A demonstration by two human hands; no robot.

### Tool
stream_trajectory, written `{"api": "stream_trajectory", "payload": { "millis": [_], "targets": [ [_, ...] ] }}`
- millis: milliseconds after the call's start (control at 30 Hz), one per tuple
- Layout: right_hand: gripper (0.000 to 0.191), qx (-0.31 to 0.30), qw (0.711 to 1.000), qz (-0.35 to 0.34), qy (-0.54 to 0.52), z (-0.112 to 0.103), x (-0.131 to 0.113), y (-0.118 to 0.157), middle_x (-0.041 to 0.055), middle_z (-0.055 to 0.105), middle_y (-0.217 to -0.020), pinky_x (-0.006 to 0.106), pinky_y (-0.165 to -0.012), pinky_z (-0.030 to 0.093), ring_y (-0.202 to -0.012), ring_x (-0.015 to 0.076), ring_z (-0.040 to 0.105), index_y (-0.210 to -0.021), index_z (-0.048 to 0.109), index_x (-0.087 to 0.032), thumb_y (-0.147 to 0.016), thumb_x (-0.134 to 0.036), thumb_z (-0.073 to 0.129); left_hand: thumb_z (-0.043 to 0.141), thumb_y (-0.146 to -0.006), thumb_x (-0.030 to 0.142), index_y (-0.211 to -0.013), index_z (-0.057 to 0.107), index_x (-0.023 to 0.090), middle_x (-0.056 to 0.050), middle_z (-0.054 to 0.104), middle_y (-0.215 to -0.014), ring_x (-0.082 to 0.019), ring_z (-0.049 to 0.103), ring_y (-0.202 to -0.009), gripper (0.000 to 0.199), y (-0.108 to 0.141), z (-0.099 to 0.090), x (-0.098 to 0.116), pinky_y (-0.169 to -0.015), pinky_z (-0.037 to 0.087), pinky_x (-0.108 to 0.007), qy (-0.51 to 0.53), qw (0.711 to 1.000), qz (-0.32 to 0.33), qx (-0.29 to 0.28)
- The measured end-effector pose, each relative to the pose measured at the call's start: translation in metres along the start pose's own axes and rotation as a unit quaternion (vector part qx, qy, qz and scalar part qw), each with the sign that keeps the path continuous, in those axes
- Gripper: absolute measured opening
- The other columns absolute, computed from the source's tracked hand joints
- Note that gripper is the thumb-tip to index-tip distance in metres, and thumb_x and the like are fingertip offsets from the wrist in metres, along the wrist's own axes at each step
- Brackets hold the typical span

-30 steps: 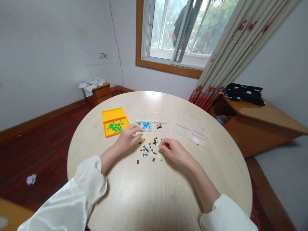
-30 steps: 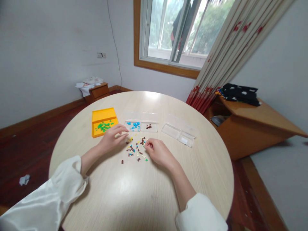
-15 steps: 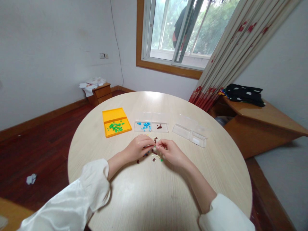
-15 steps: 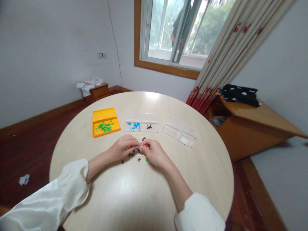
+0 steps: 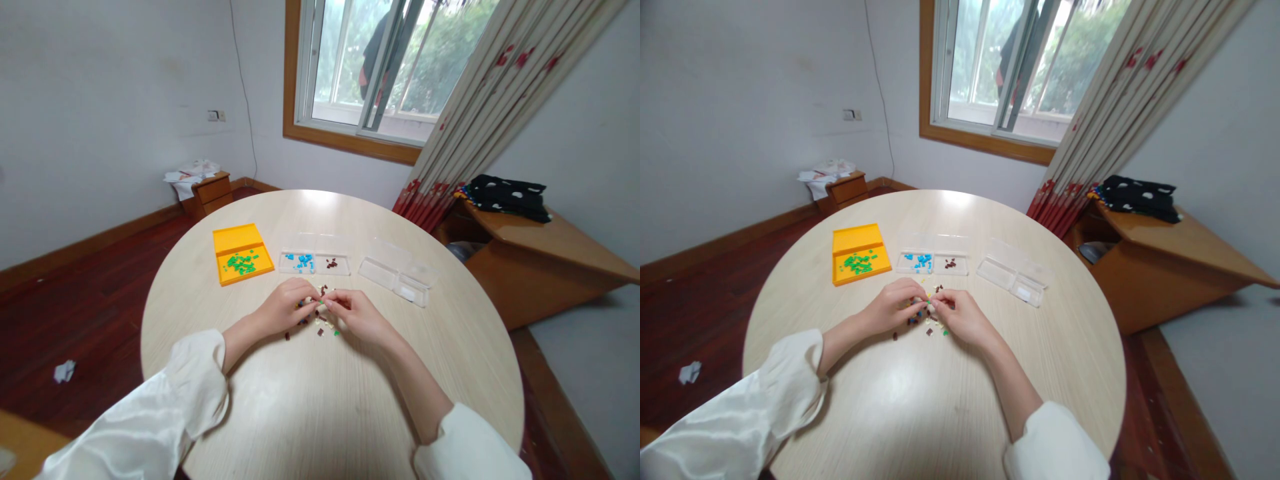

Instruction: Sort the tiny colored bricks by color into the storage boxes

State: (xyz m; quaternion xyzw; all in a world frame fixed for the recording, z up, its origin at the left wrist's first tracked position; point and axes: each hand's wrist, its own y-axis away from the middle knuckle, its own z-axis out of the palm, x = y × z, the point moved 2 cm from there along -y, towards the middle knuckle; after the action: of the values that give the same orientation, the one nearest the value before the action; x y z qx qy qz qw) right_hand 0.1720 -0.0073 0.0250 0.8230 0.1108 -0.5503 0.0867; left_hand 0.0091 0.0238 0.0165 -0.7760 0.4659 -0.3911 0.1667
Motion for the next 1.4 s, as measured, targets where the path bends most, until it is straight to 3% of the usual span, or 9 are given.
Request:
{"api": "stream_trajectory", "payload": {
  "millis": [167, 333, 533, 700, 800, 900, 1100, 1233, 1400],
  "targets": [
    [0.014, -0.024, 0.996, 0.036, 0.080, -0.007, -0.004, 0.007, 0.0005, 0.056, -0.063, 0.023, -0.055, 0.034, -0.059, 0.0107, 0.046, -0.074, 0.062, -0.013, -0.076, -0.025, 0.054, 0.052, -0.079, 0.017, -0.075, 0.058, 0.017, -0.003, 0.061, -0.074, -0.014, 0.054, -0.069, 0.007, -0.001, -0.023, -0.019, -0.067, 0.044, -0.026, -0.057, 0.990, -0.094, 0.084],
    [0.006, -0.111, 0.979, 0.041, 0.167, -0.013, -0.007, 0.015, -0.0022, 0.052, -0.059, 0.021, -0.053, 0.033, -0.055, 0.0086, 0.044, -0.070, 0.063, -0.014, -0.069, -0.013, 0.058, 0.052, -0.073, 0.018, -0.069, 0.053, 0.017, -0.002, 0.056, -0.068, -0.014, 0.049, -0.062, 0.004, 0.003, -0.060, -0.056, -0.061, 0.041, -0.027, -0.174, 0.939, -0.246, 0.168],
    [0.018, -0.159, 0.951, 0.037, 0.264, -0.016, 0.005, 0.014, -0.0015, 0.055, -0.061, 0.020, -0.053, 0.033, -0.056, 0.0089, 0.045, -0.075, 0.068, -0.014, -0.064, -0.005, 0.056, 0.054, -0.069, 0.016, -0.069, 0.053, 0.018, -0.003, 0.060, -0.075, -0.018, 0.057, -0.073, 0.002, 0.014, -0.088, -0.087, -0.070, 0.044, -0.030, -0.255, 0.870, -0.382, 0.181],
    [0.021, -0.157, 0.947, 0.037, 0.278, -0.016, 0.010, 0.012, 0.0007, 0.059, -0.062, 0.021, -0.054, 0.034, -0.057, 0.0096, 0.047, -0.074, 0.069, -0.013, -0.066, -0.004, 0.051, 0.054, -0.072, 0.017, -0.093, 0.056, 0.019, -0.005, 0.062, -0.091, -0.023, 0.060, -0.088, 0.021, 0.022, -0.089, -0.093, -0.072, 0.046, -0.032, -0.291, 0.836, -0.433, 0.171],
    [0.020, -0.155, 0.945, 0.032, 0.287, -0.015, 0.010, 0.012, 0.0011, 0.060, -0.062, 0.021, -0.054, 0.033, -0.056, 0.0100, 0.047, -0.073, 0.068, -0.013, -0.068, -0.005, 0.051, 0.054, -0.074, 0.017, -0.101, 0.055, 0.019, -0.006, 0.061, -0.093, -0.022, 0.058, -0.089, 0.027, 0.020, -0.081, -0.092, -0.075, 0.046, -0.033, -0.285, 0.853, -0.405, 0.163],
    [0.017, -0.144, 0.947, 0.028, 0.286, -0.014, 0.006, 0.013, 0.0023, 0.062, -0.064, 0.022, -0.055, 0.034, -0.058, 0.0111, 0.049, -0.075, 0.068, -0.014, -0.072, -0.009, 0.052, 0.053, -0.076, 0.016, -0.095, 0.057, 0.016, -0.006, 0.060, -0.089, -0.020, 0.057, -0.084, 0.019, 0.014, -0.069, -0.085, -0.076, 0.046, -0.032, -0.247, 0.897, -0.334, 0.153],
    [0.021, -0.042, 0.973, -0.012, 0.227, -0.013, -0.006, 0.012, 0.0038, 0.064, -0.070, 0.024, -0.062, 0.036, -0.066, 0.0136, 0.053, -0.072, 0.064, -0.015, -0.081, -0.018, 0.046, 0.051, -0.083, 0.021, -0.086, 0.060, 0.016, -0.005, 0.060, -0.086, -0.015, 0.055, -0.077, 0.011, 0.002, -0.033, -0.039, -0.072, 0.045, -0.028, -0.104, 0.981, -0.138, 0.085],
    [0.020, 0.049, 0.992, -0.024, 0.114, -0.009, -0.002, 0.004, 0.0042, 0.065, -0.074, 0.026, -0.065, 0.039, -0.069, 0.0145, 0.055, -0.077, 0.065, -0.015, -0.080, -0.026, 0.049, 0.051, -0.086, 0.024, -0.089, 0.061, 0.016, -0.007, 0.063, -0.088, -0.017, 0.058, -0.085, 0.013, -0.001, -0.006, -0.008, -0.076, 0.047, -0.029, -0.032, 0.999, -0.023, 0.014],
    [0.024, 0.042, 0.999, -0.015, -0.018, 0.000, 0.010, -0.005, 0.0042, 0.064, -0.072, 0.027, -0.066, 0.041, -0.067, 0.0148, 0.055, -0.075, 0.065, -0.015, -0.074, -0.036, 0.055, 0.050, -0.088, 0.026, -0.089, 0.062, 0.015, -0.007, 0.065, -0.083, -0.017, 0.059, -0.080, 0.016, -0.001, 0.008, 0.002, -0.073, 0.048, -0.029, -0.027, 0.999, 0.019, 0.001]
  ]
}}
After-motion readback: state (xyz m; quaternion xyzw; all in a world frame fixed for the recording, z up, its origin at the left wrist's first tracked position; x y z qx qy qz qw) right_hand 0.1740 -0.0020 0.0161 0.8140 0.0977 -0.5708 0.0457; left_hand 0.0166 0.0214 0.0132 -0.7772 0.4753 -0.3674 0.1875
